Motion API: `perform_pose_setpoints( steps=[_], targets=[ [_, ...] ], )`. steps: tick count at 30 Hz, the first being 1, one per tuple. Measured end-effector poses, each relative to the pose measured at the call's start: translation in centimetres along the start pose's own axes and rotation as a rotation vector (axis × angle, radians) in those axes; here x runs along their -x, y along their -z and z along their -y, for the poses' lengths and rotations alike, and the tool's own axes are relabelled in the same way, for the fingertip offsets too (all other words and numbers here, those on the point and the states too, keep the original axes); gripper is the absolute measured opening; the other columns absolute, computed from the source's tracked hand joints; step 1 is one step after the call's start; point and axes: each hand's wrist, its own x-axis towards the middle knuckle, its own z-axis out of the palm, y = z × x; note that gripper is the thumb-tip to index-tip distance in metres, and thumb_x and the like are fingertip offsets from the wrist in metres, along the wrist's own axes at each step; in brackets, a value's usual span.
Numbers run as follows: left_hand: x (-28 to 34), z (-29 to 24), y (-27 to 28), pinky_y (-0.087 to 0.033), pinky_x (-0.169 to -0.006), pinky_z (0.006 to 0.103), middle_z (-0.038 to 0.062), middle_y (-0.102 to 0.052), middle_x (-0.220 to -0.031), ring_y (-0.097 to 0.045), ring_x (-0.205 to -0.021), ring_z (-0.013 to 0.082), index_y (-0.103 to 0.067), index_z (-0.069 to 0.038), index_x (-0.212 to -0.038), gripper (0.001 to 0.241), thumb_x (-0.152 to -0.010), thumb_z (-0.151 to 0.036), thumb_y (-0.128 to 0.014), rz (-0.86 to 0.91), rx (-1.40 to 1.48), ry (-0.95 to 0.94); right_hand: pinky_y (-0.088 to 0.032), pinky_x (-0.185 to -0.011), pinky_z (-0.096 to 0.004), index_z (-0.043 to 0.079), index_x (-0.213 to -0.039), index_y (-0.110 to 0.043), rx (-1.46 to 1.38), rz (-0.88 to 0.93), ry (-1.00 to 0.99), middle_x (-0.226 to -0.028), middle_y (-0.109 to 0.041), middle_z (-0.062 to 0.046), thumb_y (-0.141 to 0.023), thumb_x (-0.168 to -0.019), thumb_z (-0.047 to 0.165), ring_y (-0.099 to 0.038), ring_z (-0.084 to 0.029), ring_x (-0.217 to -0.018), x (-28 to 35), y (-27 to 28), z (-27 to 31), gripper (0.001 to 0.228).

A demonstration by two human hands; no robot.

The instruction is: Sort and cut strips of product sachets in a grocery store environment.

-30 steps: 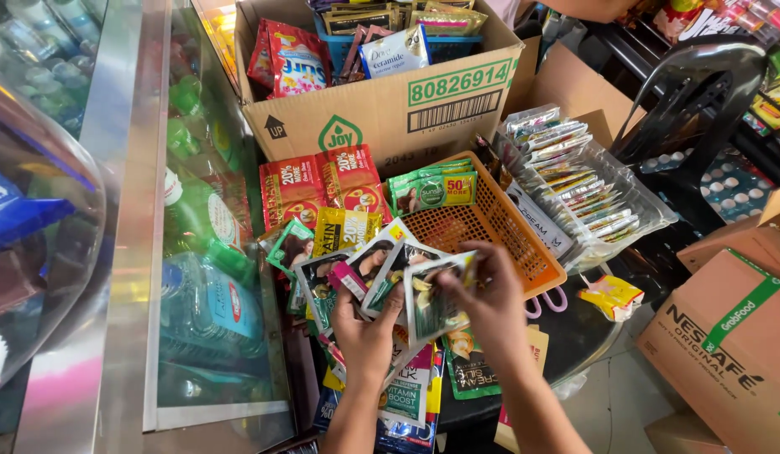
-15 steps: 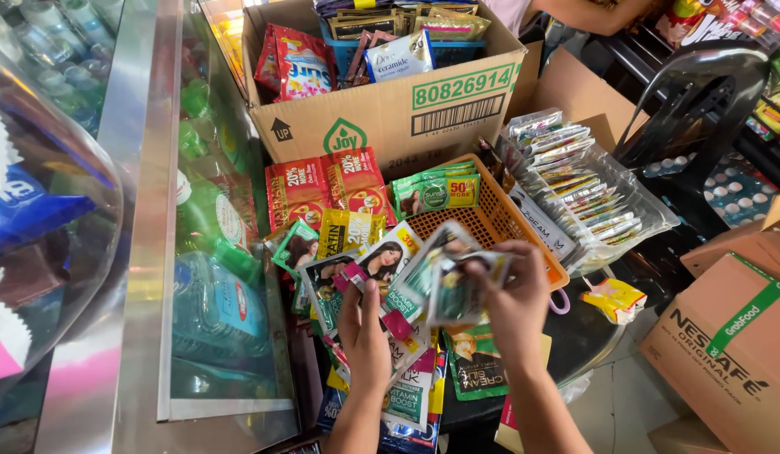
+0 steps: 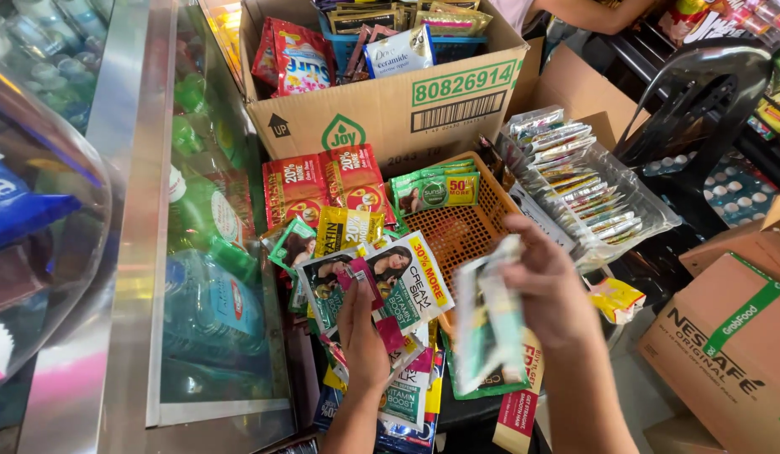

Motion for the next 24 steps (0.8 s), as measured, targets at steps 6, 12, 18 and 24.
perform_pose_setpoints(
  steps=[6, 12, 18, 24],
  targets=[
    [0.9, -2.1, -1.0, -0.051, -0.104, 0.0372, 0.015, -0.065, -0.132, -0.063, -0.121, 0.0233, -0.054, 0.002, -0.14, 0.052, -0.105, -0.037, -0.051, 0.303, 0.333, -0.005, -0.058, -0.082, -0.029, 0.008, -0.123, -0.059, 0.978, -0.211, 0.244, -0.104, -0.075, -0.007, -0.079, -0.084, 0.004, -0.075, -0.02, -0.097, -2.2, -11.3, -3.3, 0.044],
    [2.4, -4.8, -3.3, -0.052, -0.093, 0.0352, 0.013, -0.064, -0.129, -0.063, -0.113, 0.0225, -0.041, -0.008, -0.147, 0.062, -0.092, -0.004, -0.069, 0.292, -0.048, -0.128, -0.046, -0.105, -0.044, 0.002, -0.132, -0.053, 1.226, -0.091, 0.488, -0.132, -0.06, -0.019, -0.078, -0.085, 0.011, -0.056, -0.035, -0.127, -1.6, -12.1, -4.0, 0.054],
    [2.9, -7.4, -4.7, -0.039, -0.11, 0.0379, 0.011, -0.043, -0.151, -0.047, -0.136, 0.0222, -0.015, -0.013, -0.161, 0.093, -0.085, 0.002, -0.068, 0.217, -0.064, -0.324, -0.047, -0.098, -0.048, 0.004, -0.139, -0.054, 1.78, -0.562, 0.566, -0.125, -0.059, -0.022, -0.082, -0.092, 0.037, -0.056, -0.04, -0.116, -2.0, -5.1, 3.9, 0.064],
    [3.0, -7.8, -5.2, -0.037, -0.113, 0.0414, 0.014, -0.043, -0.149, -0.047, -0.137, 0.0266, -0.016, -0.014, -0.161, 0.093, -0.083, 0.003, -0.065, 0.215, -0.039, -0.295, -0.05, -0.093, -0.054, -0.017, -0.128, -0.054, 2.077, -0.878, 0.112, -0.121, -0.06, -0.037, -0.086, -0.085, 0.059, -0.054, -0.049, -0.118, -3.2, 14.5, 12.4, 0.094]
  ],
)
